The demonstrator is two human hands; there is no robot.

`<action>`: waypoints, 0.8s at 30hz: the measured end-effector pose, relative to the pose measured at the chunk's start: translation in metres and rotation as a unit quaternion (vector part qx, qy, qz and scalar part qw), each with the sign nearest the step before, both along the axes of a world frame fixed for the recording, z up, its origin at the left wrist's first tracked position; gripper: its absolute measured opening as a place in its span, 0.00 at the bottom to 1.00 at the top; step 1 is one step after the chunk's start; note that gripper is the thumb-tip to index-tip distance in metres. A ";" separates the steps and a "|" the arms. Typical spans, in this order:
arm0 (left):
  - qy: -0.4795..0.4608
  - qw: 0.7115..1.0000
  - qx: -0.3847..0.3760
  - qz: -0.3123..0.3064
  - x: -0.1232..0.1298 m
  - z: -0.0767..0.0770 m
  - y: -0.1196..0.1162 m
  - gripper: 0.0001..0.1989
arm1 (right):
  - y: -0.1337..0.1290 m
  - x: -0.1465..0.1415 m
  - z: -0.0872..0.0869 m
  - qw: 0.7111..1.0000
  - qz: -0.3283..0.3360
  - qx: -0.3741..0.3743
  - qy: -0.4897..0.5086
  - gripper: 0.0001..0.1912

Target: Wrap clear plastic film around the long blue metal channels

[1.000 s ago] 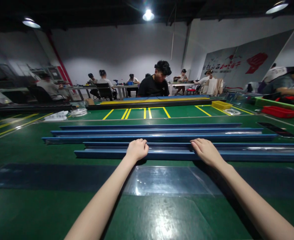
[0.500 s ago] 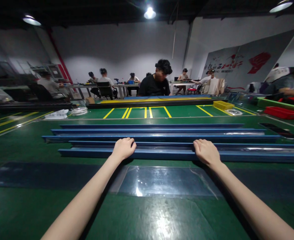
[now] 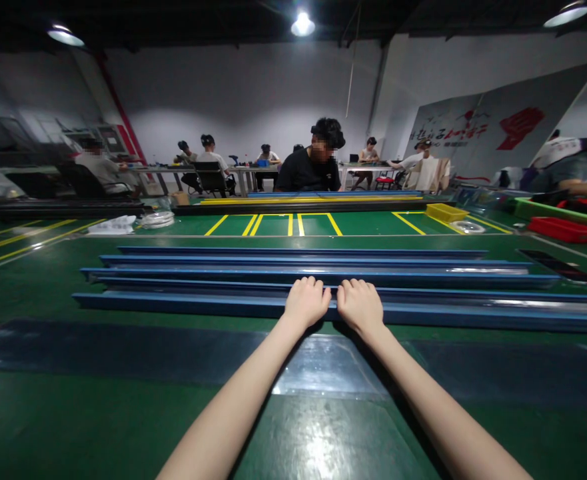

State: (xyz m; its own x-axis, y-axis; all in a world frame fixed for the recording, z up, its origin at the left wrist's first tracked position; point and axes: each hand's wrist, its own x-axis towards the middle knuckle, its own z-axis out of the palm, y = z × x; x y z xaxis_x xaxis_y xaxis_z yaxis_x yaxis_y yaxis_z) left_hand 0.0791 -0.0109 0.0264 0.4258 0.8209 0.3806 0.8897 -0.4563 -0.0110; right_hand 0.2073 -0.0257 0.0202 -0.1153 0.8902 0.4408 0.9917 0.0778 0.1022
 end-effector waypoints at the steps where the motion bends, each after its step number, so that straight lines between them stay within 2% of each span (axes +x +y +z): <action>1: -0.002 1.000 0.002 0.000 -0.001 -0.001 0.000 0.18 | 0.000 0.000 0.000 1.000 0.004 -0.001 0.001 0.19; 9: -0.017 1.000 0.014 0.002 -0.013 -0.003 0.004 0.19 | -0.004 0.024 0.005 0.997 0.069 -0.028 -0.016 0.20; 16: -0.005 1.000 0.027 0.010 -0.052 -0.004 0.013 0.17 | -0.004 0.059 0.002 0.998 0.055 -0.017 0.001 0.21; 21: 0.007 0.997 0.073 -0.005 -0.068 -0.007 0.015 0.18 | 0.005 0.062 -0.003 0.998 0.057 0.014 0.004 0.21; 24: 0.003 0.997 0.082 0.015 -0.078 -0.005 0.014 0.18 | 0.011 0.062 -0.005 0.999 0.049 0.016 0.002 0.22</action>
State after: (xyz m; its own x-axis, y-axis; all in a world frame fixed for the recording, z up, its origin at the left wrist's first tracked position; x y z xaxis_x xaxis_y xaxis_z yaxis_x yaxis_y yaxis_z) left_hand 0.0014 0.0030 0.0217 0.4042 0.7610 0.5074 0.9029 -0.4206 -0.0885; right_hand 0.2693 -0.0145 0.0148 -0.1992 0.8601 0.4696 0.9799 0.1711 0.1024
